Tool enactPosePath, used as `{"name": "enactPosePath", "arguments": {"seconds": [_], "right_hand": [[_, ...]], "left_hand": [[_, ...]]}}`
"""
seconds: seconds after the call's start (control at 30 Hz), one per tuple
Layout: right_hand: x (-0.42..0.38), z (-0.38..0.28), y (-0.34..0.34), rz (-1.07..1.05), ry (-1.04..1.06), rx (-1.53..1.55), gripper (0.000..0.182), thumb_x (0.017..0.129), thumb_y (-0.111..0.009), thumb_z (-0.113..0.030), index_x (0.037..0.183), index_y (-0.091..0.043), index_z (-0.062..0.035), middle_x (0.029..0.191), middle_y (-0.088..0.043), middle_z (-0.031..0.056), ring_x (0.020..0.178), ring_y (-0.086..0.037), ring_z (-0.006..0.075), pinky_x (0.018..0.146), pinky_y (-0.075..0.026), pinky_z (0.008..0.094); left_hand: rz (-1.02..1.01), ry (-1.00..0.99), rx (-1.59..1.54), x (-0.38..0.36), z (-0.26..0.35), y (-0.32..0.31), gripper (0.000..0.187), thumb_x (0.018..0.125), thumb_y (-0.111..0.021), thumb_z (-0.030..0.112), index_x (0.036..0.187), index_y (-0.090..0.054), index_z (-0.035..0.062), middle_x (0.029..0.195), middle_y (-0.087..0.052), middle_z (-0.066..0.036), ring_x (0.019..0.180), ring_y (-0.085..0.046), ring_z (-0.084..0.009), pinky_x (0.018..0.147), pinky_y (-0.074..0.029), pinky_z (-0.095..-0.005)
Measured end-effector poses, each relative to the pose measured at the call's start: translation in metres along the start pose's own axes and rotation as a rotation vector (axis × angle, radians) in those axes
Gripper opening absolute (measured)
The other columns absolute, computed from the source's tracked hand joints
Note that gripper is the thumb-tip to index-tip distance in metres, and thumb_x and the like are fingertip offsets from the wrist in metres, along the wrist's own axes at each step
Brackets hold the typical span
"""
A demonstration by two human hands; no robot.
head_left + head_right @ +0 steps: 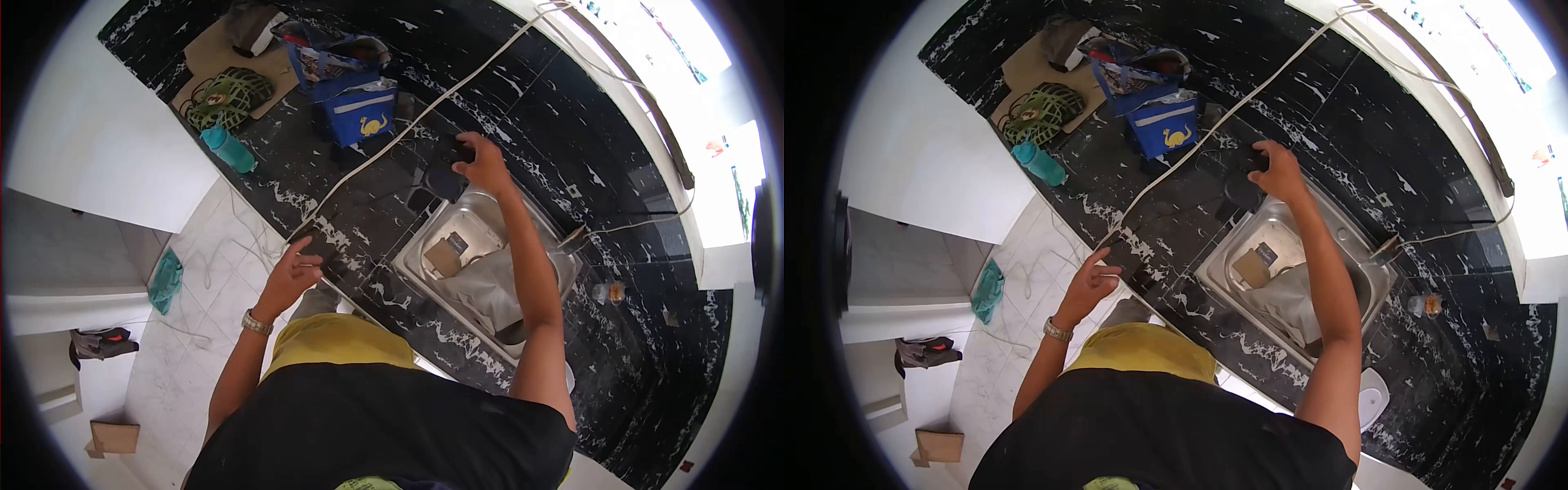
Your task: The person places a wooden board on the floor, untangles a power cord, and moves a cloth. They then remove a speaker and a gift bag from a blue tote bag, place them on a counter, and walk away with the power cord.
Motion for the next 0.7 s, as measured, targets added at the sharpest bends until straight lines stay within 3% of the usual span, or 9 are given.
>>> {"name": "enactPosePath", "arguments": {"seconds": [0.17, 0.2, 0.27, 0.37, 0.4, 0.43, 0.57, 0.7], "right_hand": [[0.071, 0.076, -0.018, 0.153, -0.033, -0.064, 0.062, 0.061, -0.083, -0.005, 0.119, -0.061, 0.0002, 0.112, -0.066, 0.0222, 0.106, -0.064, 0.0362, 0.095, -0.049, 0.0407], [0.08, 0.087, -0.022, 0.183, -0.008, -0.071, 0.062, 0.061, -0.083, -0.005, 0.118, -0.061, 0.0009, 0.112, -0.066, 0.0224, 0.106, -0.064, 0.0363, 0.095, -0.049, 0.0411], [0.094, 0.109, -0.031, 0.226, 0.018, -0.053, 0.062, 0.061, -0.083, -0.004, 0.119, -0.06, 0.0012, 0.116, -0.064, 0.023, 0.109, -0.061, 0.0377, 0.098, -0.047, 0.0428], [0.1, 0.125, -0.037, 0.275, 0.045, -0.172, 0.063, 0.065, -0.083, -0.005, 0.123, -0.06, 0.0007, 0.122, -0.062, 0.0226, 0.116, -0.058, 0.0371, 0.101, -0.045, 0.0425], [0.103, 0.127, -0.035, 0.286, 0.053, -0.155, 0.062, 0.065, -0.083, -0.005, 0.122, -0.06, 0.0002, 0.122, -0.062, 0.0222, 0.116, -0.057, 0.0376, 0.102, -0.044, 0.0428], [0.105, 0.126, -0.036, 0.299, 0.058, -0.14, 0.061, 0.066, -0.083, -0.005, 0.122, -0.059, -0.0002, 0.122, -0.061, 0.0219, 0.117, -0.056, 0.0382, 0.103, -0.043, 0.0432], [0.106, 0.117, -0.036, 0.251, -0.012, -0.171, 0.06, 0.067, -0.082, -0.006, 0.122, -0.058, -0.0016, 0.123, -0.058, 0.0202, 0.119, -0.052, 0.0398, 0.105, -0.041, 0.0446], [0.091, 0.102, -0.035, 0.353, 0.096, -0.225, 0.072, 0.068, -0.083, -0.013, 0.131, -0.05, -0.004, 0.129, -0.049, 0.0253, 0.123, -0.046, 0.043, 0.106, -0.039, 0.0449]], "left_hand": [[0.405, 0.151, 0.218, -0.1, -0.11, 0.066, 0.056, 0.09, -0.069, 0.019, 0.139, -0.047, 0.0051, 0.103, -0.071, -0.013, 0.091, -0.069, -0.0191, 0.08, -0.054, -0.0317], [0.469, 0.206, 0.389, -0.121, -0.136, 0.076, 0.053, 0.089, -0.069, 0.019, 0.136, -0.049, 0.0041, 0.099, -0.073, -0.012, 0.087, -0.07, -0.019, 0.078, -0.055, -0.0321], [0.611, 0.255, 0.322, -0.167, -0.193, 0.084, 0.048, 0.087, -0.069, 0.015, 0.131, -0.054, 0.0035, 0.097, -0.073, -0.013, 0.084, -0.07, -0.0197, 0.077, -0.055, -0.0316], [0.733, 0.51, 0.216, -0.225, -0.268, 0.072, 0.046, 0.087, -0.07, 0.015, 0.127, -0.056, -0.0009, 0.086, -0.071, -0.013, 0.079, -0.068, -0.0166, 0.071, -0.054, -0.029], [0.744, 0.47, 0.203, -0.243, -0.309, 0.073, 0.046, 0.088, -0.071, 0.016, 0.127, -0.055, -0.0021, 0.086, -0.071, -0.013, 0.078, -0.067, -0.0155, 0.069, -0.054, -0.0289], [0.662, 0.289, 0.208, -0.261, -0.358, 0.079, 0.046, 0.089, -0.07, 0.017, 0.128, -0.054, -0.0017, 0.089, -0.071, -0.013, 0.079, -0.067, -0.0164, 0.069, -0.054, -0.0305], [0.631, 0.586, 0.198, -0.284, -0.374, 0.052, 0.046, 0.089, -0.07, 0.017, 0.128, -0.055, -0.0015, 0.089, -0.071, -0.013, 0.078, -0.067, -0.0163, 0.069, -0.054, -0.0304], [0.623, 0.657, 0.158, -0.279, -0.369, 0.041, 0.045, 0.089, -0.069, 0.016, 0.127, -0.055, -0.0014, 0.089, -0.071, -0.013, 0.078, -0.067, -0.0162, 0.068, -0.054, -0.0303]]}}
Point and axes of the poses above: each hand's wrist, its own x-axis towards the middle knuckle, its own y-axis out of the back of the hand, z = x × y, the point moved 6 cm from there along x, towards the middle knuckle
